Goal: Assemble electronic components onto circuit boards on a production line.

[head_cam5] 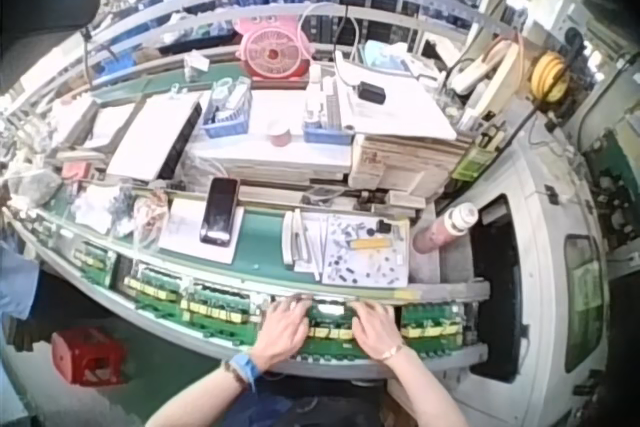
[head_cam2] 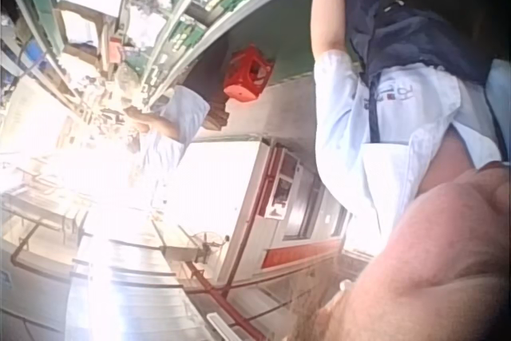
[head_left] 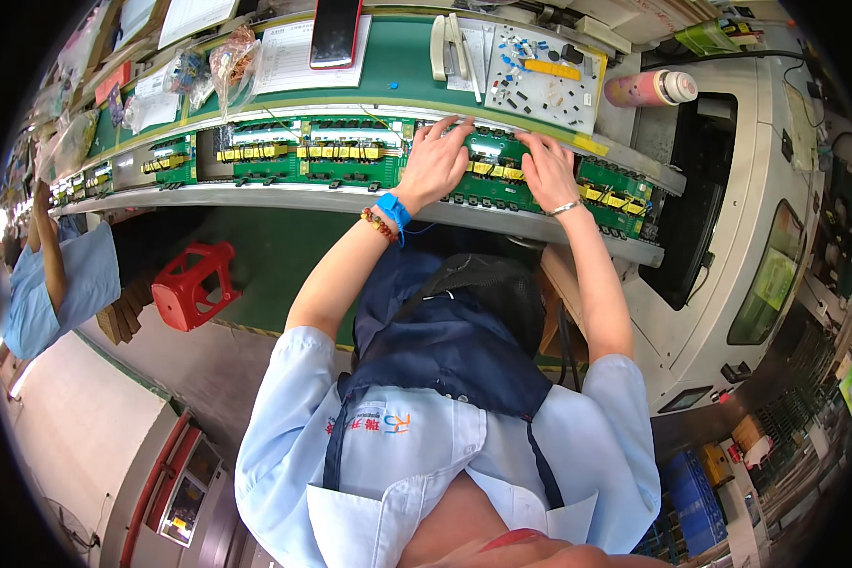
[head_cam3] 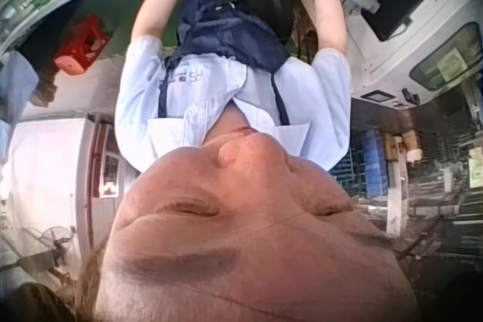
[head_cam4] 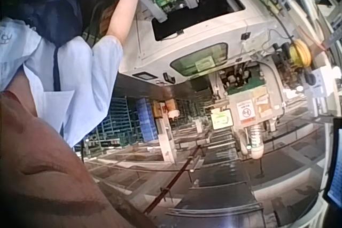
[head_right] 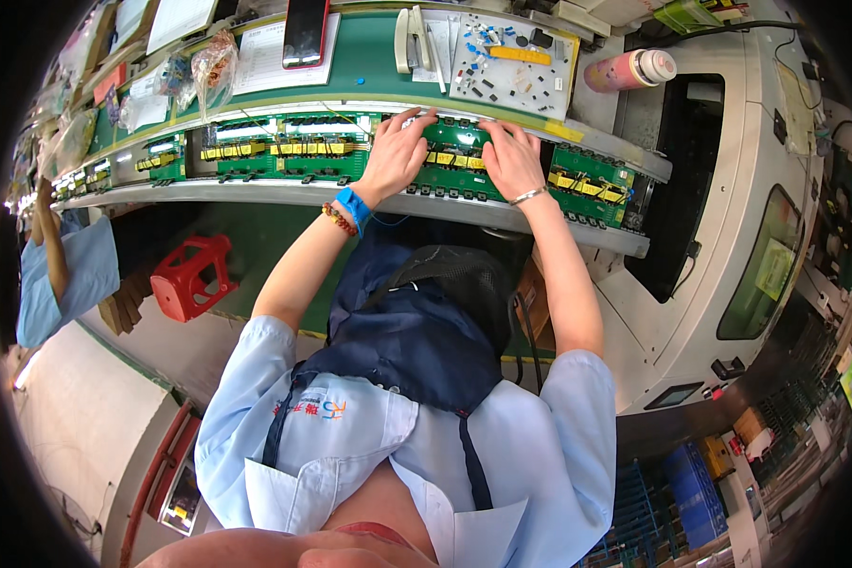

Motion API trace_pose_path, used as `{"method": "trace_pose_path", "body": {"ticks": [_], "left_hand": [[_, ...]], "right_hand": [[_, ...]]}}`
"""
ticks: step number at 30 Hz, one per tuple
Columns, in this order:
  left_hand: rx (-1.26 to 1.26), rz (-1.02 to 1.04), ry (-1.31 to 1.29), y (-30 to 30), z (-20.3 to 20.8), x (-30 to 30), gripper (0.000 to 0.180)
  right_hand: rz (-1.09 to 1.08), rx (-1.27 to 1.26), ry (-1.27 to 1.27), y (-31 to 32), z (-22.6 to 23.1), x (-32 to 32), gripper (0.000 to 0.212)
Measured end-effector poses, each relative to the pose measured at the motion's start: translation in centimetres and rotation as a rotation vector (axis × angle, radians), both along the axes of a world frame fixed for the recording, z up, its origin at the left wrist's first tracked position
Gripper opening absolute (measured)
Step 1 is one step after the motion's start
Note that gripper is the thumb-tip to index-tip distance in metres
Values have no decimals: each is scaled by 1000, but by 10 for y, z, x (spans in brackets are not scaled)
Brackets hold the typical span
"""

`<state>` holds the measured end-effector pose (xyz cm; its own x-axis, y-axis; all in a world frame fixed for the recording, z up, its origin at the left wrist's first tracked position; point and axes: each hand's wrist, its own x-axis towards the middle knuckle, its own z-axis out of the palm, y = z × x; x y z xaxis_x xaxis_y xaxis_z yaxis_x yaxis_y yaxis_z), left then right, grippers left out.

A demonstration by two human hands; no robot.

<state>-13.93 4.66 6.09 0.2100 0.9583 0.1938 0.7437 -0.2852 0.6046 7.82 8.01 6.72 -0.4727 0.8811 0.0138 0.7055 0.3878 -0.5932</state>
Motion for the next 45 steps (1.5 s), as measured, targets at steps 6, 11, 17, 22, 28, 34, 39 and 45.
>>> {"method": "trace_pose_path", "body": {"ticks": [6, 11, 17, 22, 28, 34, 39, 45], "left_hand": [[-66, -27, 31, 3, 1, 8, 28], [14, 54, -38, 5, 8, 10, 27], [-19, 156, -84, -7, 3, -2, 30], [-29, 55, 32, -10, -2, -1, 34], [-29, 21, 8, 1, -15, -3, 35], [-16, -11, 40, 4, -10, -1, 34], [-6, -8, 64, 3, -9, 4, 31], [-11, 25, 22, 1, -2, 6, 28]], "right_hand": [[33, -17, -113, 3, 2, -1, 28], [-63, -32, 11, 4, 9, 8, 27], [-91, -5, -32, -2, 2, 29, 29], [-104, -10, -26, -7, 4, 29, 30], [-160, -34, -26, -13, 7, 41, 30], [-203, -39, 22, -27, 11, 51, 29], [-233, -50, 55, -39, 17, 54, 28], [-289, -94, 127, -53, 7, 58, 26]]}}
